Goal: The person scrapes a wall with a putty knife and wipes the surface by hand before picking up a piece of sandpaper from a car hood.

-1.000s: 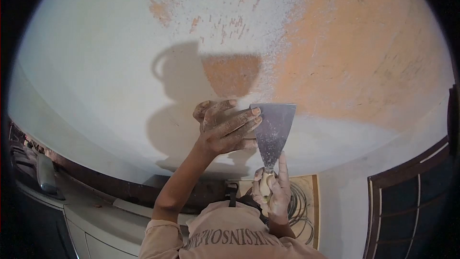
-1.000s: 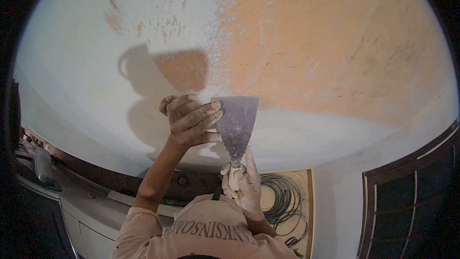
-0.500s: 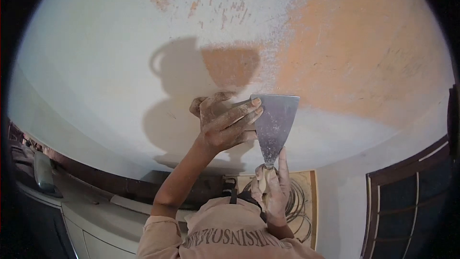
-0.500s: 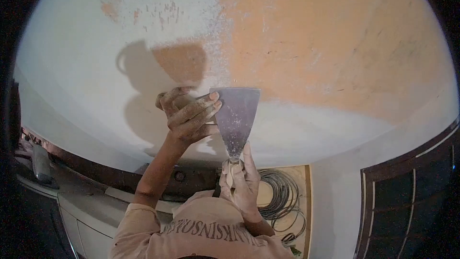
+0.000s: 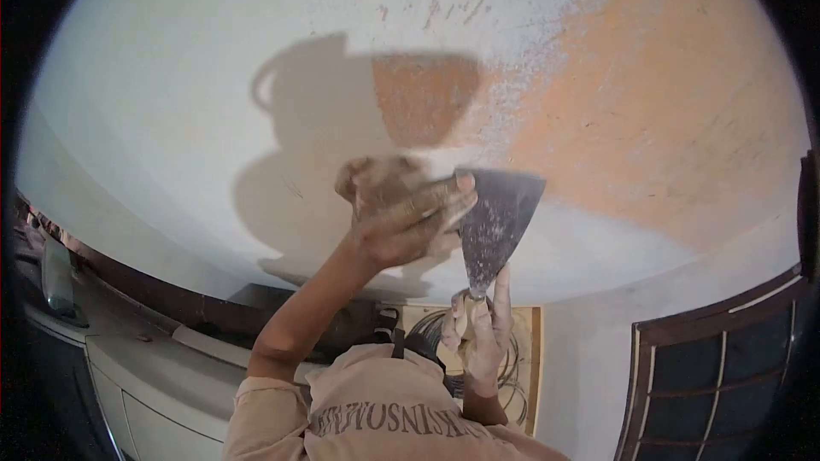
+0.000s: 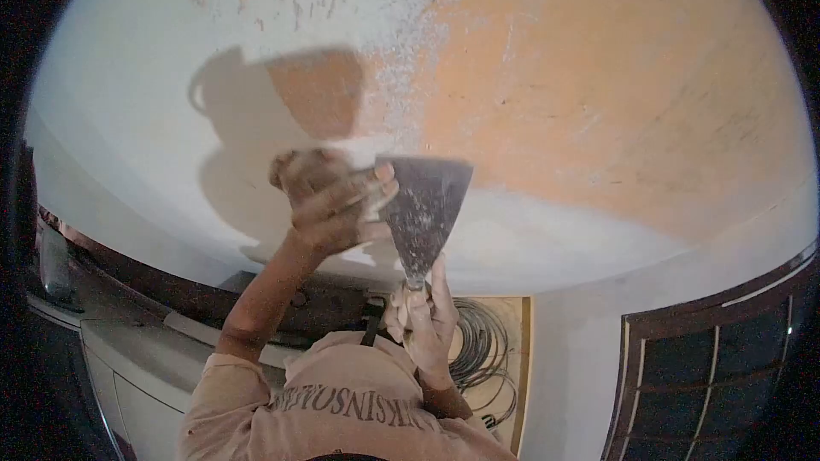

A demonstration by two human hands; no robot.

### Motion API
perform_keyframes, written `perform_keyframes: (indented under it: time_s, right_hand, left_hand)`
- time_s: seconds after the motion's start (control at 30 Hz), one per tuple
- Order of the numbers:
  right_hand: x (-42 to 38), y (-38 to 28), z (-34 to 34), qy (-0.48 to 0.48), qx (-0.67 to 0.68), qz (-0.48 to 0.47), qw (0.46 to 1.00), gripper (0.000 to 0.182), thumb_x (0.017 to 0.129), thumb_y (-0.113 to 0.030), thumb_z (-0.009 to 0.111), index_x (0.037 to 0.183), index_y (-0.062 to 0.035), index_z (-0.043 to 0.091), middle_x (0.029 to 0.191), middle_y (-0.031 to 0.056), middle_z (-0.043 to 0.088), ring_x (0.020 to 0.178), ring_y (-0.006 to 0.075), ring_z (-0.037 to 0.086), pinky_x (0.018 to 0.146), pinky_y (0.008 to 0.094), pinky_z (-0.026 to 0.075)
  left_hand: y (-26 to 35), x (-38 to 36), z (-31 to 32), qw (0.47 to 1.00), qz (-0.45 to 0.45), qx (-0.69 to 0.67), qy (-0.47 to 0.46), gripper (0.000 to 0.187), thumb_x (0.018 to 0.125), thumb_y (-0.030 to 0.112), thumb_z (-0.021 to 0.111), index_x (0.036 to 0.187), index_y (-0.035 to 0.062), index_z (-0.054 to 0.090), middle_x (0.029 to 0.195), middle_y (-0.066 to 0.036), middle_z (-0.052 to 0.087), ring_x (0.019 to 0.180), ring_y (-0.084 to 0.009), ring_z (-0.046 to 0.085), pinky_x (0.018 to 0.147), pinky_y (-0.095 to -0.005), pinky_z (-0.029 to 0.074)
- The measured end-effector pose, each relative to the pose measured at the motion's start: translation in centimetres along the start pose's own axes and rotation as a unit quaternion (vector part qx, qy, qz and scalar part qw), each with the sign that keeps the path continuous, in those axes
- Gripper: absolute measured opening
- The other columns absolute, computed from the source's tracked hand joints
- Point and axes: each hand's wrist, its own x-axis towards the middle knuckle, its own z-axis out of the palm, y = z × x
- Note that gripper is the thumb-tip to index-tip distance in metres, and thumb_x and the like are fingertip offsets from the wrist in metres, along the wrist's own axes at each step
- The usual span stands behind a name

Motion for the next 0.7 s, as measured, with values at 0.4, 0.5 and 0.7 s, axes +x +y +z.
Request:
perform_keyframes:
  time_s: [0.4, 0.5, 0.7]
  right_hand:
    - [0.1, -0.4, 0.0, -0.026, 0.013, -0.015, 0.999, 0.053, 0.096, -0.012, 0.039, 0.144, -0.0153, 0.015, 0.084, 0.0081, 0.053, 0.053, 0.0062, 0.045, 0.043, 0.0181, 0.039]
    - [-0.3, -0.9, 0.2, -0.001, 0.022, 0.006, 1.000, 0.053, 0.096, -0.012, 0.039, 0.143, -0.0127, 0.015, 0.083, 0.0076, 0.054, 0.053, 0.0057, 0.046, 0.044, 0.0182, 0.040]
    - [-0.4, -0.9, 0.3, 0.007, 0.040, 0.029, 0.999, 0.055, 0.095, -0.015, 0.042, 0.143, -0.0113, 0.016, 0.083, 0.0069, 0.054, 0.052, 0.0052, 0.046, 0.044, 0.0171, 0.039]
  left_hand:
    - [1.7, -0.4, -1.2, 0.993, -0.048, 0.061, -0.087, 0.047, 0.071, 0.061, 0.055, 0.102, 0.0277, 0.067, 0.118, 0.016, 0.057, 0.125, -0.0304, 0.034, 0.103, -0.0597, -0.013]
    - [1.7, 0.3, -1.0, 0.992, -0.051, 0.053, -0.098, 0.046, 0.072, 0.059, 0.056, 0.104, 0.0275, 0.067, 0.118, 0.016, 0.057, 0.126, -0.0308, 0.034, 0.103, -0.0600, -0.012]
    - [1.3, -0.3, 0.4, 0.998, -0.014, 0.044, -0.048, 0.030, 0.078, 0.044, 0.057, 0.097, 0.0239, 0.069, 0.112, 0.011, 0.062, 0.122, -0.0280, 0.040, 0.105, -0.0572, -0.008]
